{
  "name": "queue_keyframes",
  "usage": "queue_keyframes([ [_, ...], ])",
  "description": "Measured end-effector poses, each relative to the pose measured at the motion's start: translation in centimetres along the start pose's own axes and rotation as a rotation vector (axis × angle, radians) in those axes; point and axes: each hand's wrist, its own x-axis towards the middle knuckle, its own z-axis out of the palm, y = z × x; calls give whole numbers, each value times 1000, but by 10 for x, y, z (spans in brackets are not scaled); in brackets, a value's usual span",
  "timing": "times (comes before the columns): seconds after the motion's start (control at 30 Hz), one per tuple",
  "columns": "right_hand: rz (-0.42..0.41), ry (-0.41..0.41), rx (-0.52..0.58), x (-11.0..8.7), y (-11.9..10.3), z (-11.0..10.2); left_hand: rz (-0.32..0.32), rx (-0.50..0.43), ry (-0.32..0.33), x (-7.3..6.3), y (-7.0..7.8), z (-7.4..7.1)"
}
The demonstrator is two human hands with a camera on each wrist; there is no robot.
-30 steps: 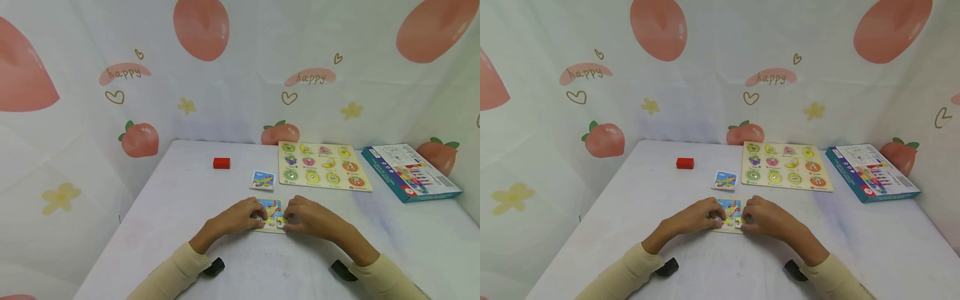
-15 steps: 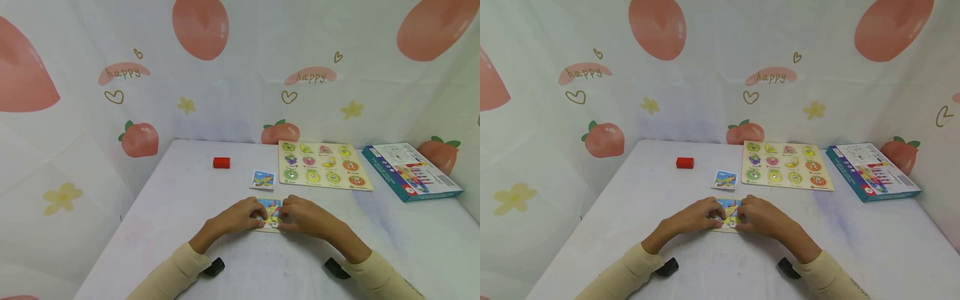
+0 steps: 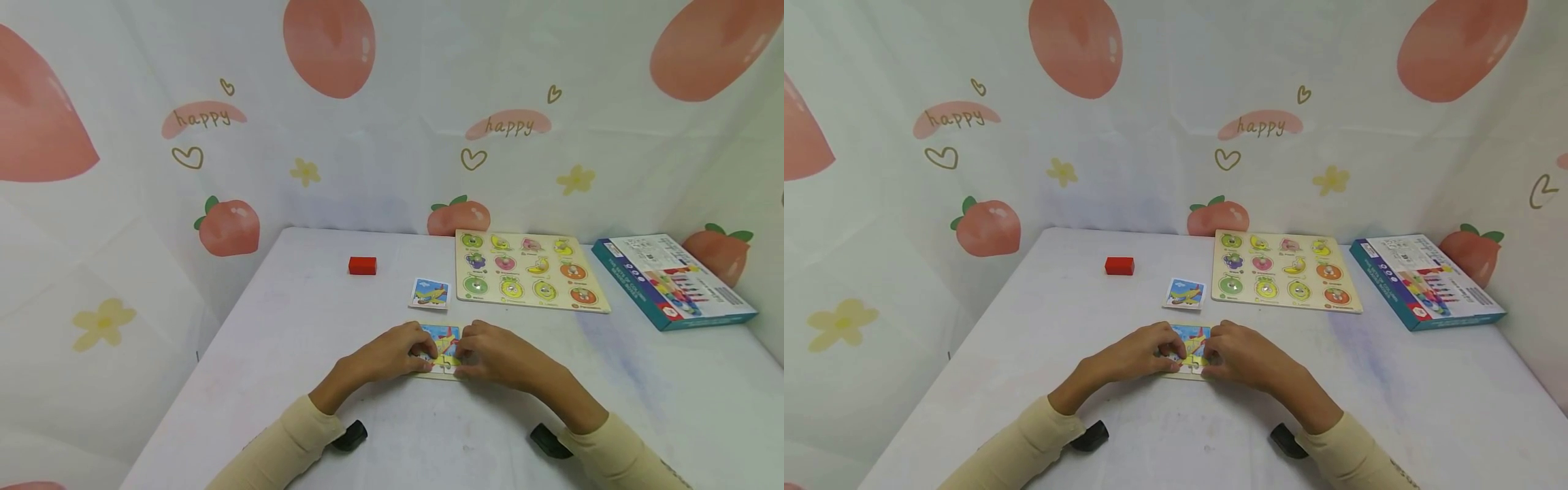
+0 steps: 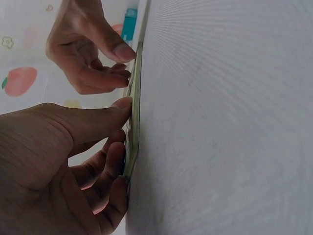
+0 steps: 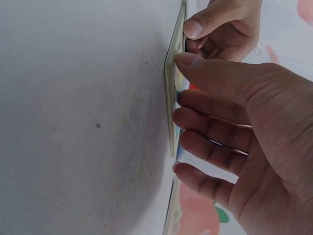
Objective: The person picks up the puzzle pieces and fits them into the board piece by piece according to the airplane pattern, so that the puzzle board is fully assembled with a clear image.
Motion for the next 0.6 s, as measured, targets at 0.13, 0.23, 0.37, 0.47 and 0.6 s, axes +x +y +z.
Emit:
queue_keyframes([
  [0.13,10,-10,18,-1,0,-1,-4,-1,-1,0,0,0],
  [0.23,13,-10,28,-1,0,0,-7,-2,-1,0,1,0],
  [0.37,8,-1,38,-1,1,1,-8,-3,-2,0,1,0],
  [0.47,6,6,45,-1,1,2,-7,-5,-2,0,1,0],
  [0.6,6,7,43,-1,0,2,-7,-4,-2,0,1,0],
])
